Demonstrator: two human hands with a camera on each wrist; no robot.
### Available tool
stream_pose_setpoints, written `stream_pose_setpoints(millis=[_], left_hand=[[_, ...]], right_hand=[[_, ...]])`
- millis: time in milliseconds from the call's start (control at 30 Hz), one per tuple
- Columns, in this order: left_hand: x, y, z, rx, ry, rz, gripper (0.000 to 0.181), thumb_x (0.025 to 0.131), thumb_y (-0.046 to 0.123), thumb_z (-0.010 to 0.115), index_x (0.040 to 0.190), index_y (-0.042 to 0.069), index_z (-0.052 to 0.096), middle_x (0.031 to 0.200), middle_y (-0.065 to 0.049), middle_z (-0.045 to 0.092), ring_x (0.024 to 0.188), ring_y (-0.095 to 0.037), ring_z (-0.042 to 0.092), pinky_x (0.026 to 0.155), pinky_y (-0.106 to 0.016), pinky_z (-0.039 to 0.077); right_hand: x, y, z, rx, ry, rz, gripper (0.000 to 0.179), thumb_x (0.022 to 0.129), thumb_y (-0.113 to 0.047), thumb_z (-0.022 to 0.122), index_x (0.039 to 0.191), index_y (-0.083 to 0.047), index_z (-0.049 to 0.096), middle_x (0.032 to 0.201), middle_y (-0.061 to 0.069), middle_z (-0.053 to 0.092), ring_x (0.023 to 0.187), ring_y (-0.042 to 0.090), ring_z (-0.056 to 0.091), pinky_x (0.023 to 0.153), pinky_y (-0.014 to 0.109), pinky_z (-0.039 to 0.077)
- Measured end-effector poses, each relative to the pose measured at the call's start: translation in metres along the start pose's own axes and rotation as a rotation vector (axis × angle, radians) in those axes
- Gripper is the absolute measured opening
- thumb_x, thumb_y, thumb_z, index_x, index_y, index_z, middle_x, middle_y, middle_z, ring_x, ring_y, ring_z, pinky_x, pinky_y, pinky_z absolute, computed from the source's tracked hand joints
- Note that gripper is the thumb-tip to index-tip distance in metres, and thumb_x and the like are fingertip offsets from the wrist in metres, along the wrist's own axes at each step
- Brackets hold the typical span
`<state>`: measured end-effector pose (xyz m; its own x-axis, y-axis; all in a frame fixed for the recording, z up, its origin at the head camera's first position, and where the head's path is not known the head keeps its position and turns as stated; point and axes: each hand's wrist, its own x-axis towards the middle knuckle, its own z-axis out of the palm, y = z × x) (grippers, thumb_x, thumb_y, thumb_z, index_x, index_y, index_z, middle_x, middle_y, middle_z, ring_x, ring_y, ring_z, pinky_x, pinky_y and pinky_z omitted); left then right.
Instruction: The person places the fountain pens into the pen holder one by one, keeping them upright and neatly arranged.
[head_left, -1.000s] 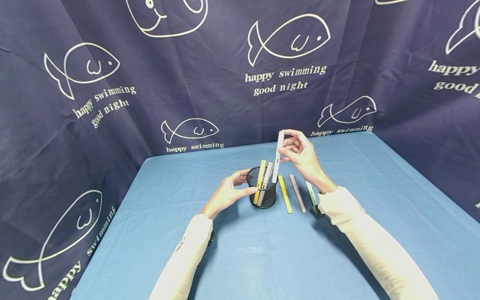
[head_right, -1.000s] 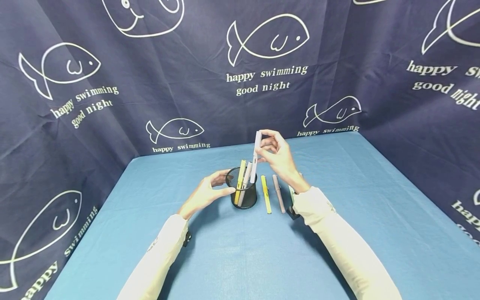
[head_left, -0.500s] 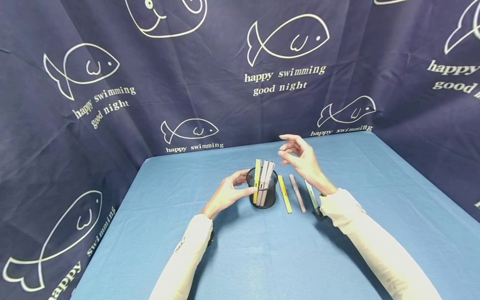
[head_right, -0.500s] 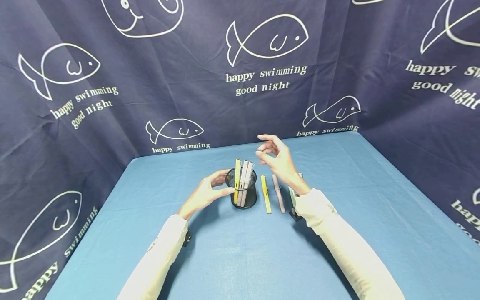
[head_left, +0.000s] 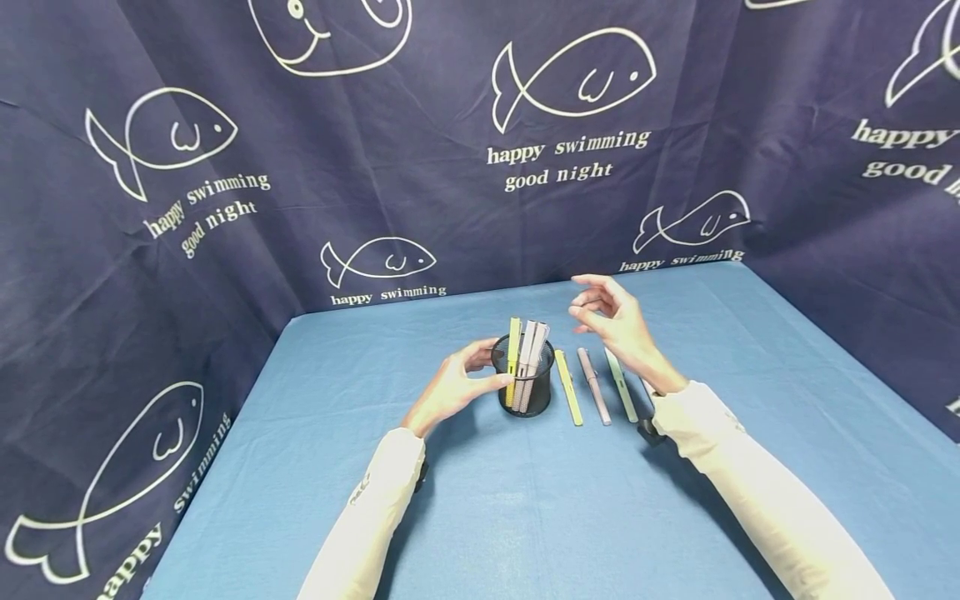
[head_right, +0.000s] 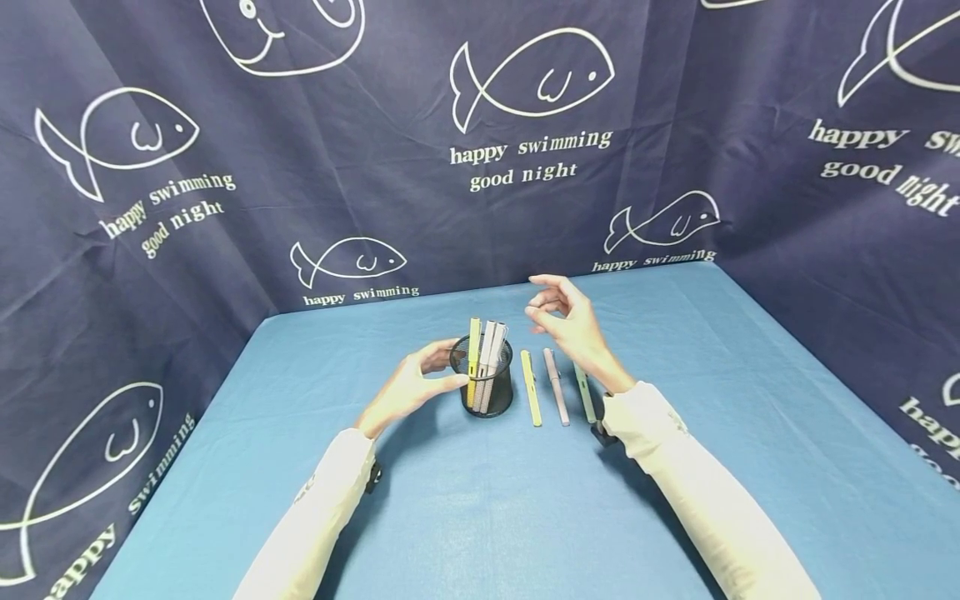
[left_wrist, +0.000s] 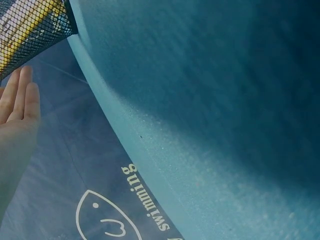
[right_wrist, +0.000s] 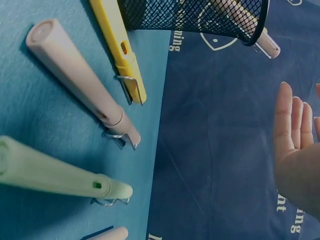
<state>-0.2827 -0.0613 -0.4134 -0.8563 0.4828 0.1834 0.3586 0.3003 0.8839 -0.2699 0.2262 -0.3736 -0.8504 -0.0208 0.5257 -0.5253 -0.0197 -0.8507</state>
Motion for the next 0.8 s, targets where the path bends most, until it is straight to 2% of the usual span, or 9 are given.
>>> stream_pose_setpoints(millis=[367, 600, 800], left_hand=[[0.0, 0.0, 0.0, -0.009, -0.002, 0.009, 0.07, 0.088, 0.033, 0.084, 0.148, 0.013, 0.056, 0.126, -0.004, 0.071, 0.122, -0.024, 0.062, 0.109, -0.054, 0.043], [0.0, 0.0, -0.001, -0.016, -0.006, 0.012, 0.07, 0.087, 0.032, 0.084, 0.148, 0.012, 0.056, 0.126, -0.005, 0.071, 0.122, -0.025, 0.062, 0.109, -0.054, 0.043], [0.0, 0.0, -0.001, -0.014, -0.01, 0.015, 0.07, 0.088, 0.029, 0.084, 0.149, 0.01, 0.055, 0.127, -0.006, 0.07, 0.123, -0.026, 0.062, 0.11, -0.055, 0.042]], right_hand=[[-0.004, 0.004, -0.015, -0.012, 0.019, 0.022, 0.043, 0.094, 0.013, 0.067, 0.132, -0.007, 0.063, 0.097, 0.007, 0.065, 0.081, 0.01, 0.067, 0.068, 0.031, 0.061], [-0.007, 0.008, -0.027, 0.01, 0.029, 0.054, 0.041, 0.095, 0.011, 0.067, 0.13, -0.01, 0.063, 0.096, 0.006, 0.065, 0.08, 0.011, 0.067, 0.068, 0.03, 0.061], [-0.01, 0.008, -0.038, -0.032, 0.016, 0.104, 0.039, 0.096, 0.008, 0.067, 0.131, -0.01, 0.062, 0.097, 0.004, 0.066, 0.081, 0.009, 0.068, 0.07, 0.03, 0.061]])
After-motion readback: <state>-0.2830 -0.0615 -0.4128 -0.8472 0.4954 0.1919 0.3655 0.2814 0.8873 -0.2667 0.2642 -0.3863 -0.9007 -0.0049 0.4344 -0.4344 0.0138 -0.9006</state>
